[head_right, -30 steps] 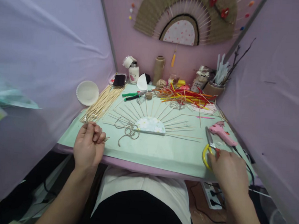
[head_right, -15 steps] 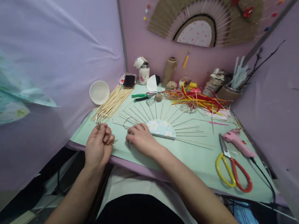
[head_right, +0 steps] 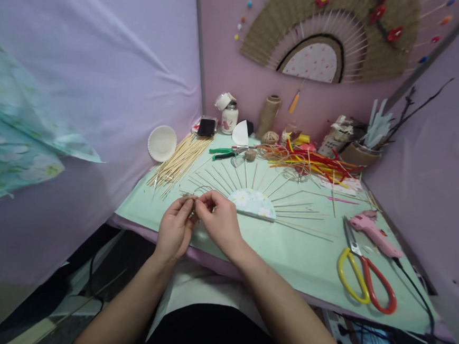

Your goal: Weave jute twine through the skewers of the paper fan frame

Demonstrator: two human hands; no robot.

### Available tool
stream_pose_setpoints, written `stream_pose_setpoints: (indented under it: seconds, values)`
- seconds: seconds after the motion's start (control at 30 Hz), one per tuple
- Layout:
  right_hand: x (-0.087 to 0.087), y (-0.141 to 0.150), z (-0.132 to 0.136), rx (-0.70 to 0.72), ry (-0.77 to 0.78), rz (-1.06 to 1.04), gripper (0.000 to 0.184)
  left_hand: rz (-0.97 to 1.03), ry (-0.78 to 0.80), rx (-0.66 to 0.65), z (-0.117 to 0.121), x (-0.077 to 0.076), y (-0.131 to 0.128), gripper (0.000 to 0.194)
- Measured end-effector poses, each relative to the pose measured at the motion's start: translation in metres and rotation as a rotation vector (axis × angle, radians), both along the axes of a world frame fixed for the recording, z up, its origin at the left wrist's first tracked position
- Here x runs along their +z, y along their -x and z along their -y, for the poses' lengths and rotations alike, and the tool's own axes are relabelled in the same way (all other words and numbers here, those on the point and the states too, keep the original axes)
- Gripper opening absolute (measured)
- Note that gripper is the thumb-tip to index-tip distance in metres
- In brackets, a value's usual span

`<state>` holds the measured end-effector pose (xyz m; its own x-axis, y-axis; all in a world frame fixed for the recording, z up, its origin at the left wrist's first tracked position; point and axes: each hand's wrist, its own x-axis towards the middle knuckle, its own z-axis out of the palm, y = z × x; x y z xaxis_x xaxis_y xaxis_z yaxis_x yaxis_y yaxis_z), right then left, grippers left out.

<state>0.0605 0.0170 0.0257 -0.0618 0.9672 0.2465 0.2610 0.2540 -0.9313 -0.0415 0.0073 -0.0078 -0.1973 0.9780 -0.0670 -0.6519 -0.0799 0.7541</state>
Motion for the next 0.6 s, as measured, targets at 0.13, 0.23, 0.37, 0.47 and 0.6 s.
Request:
stream_pose_setpoints:
  seconds: [0.13,0.23,0.37,0.47,0.6]
  values:
    - [-0.0026,-0.0003,0.0012,-0.015,0.055,-0.028,0.012,-0.026,0.012,-0.009,0.0011,0.0015,-0.0006,0.02]
    - [-0.0021,-0.0025,0.001,-0.015,0.096,-0.008,0.012,-0.043,0.034,-0.007,0.0014,0.0029,-0.0006,0.022]
    - [-0.0005,-0.0039,0.0004,-0.02,0.13,0.018,0.011,-0.049,0.037,-0.028,0.0013,0.0035,-0.0015,0.022]
    - [-0.0001,-0.0038,-0.0002,-0.016,0.133,0.021,0.012,-0.055,0.042,-0.053,0.0011,0.0024,-0.0017,0.022]
    - [-0.0014,-0.0049,-0.0009,0.019,0.143,0.018,0.012,-0.053,0.055,-0.07,0.0008,0.0017,-0.001,0.023]
